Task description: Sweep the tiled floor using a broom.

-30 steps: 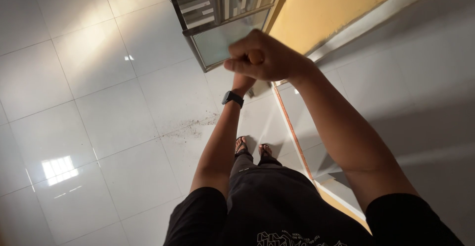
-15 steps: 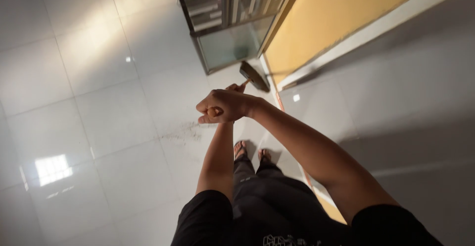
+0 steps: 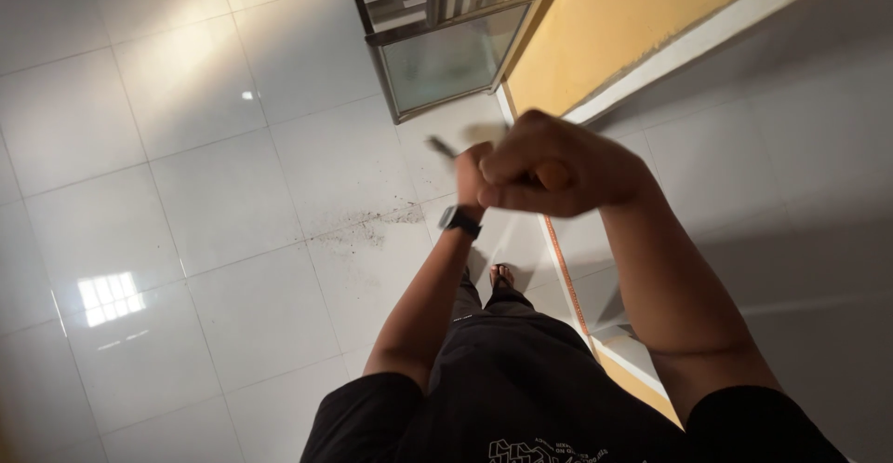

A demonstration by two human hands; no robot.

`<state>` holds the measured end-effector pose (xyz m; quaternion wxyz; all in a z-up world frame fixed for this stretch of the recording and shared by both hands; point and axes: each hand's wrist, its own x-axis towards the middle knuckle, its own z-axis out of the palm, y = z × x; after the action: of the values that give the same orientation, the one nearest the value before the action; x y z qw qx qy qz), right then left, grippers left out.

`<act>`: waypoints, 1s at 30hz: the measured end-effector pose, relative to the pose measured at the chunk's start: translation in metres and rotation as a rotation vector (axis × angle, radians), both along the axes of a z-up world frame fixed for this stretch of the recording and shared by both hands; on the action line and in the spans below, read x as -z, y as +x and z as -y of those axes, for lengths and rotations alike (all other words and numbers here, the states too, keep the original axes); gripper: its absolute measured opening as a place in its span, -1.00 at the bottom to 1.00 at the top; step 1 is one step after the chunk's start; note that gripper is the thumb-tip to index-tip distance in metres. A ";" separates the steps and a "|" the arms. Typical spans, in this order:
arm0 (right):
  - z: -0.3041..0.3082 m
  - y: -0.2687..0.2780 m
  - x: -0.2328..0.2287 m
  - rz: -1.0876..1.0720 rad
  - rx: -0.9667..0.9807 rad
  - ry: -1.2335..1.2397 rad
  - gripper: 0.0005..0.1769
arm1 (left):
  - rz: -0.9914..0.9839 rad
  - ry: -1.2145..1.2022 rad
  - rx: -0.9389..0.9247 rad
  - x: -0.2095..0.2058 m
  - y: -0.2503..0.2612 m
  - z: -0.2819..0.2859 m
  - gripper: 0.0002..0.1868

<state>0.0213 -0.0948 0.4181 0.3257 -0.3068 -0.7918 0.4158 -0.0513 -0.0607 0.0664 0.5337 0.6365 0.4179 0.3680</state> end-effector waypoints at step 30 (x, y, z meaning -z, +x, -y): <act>0.046 0.007 0.091 -0.028 0.009 -0.152 -0.44 | -0.242 0.493 -0.310 0.053 -0.073 0.000 -0.70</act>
<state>0.0279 -0.1412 0.3267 0.3143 -0.3283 -0.7519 0.4776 -0.1238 -0.0607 0.0137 0.2471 0.7146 0.4686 0.4568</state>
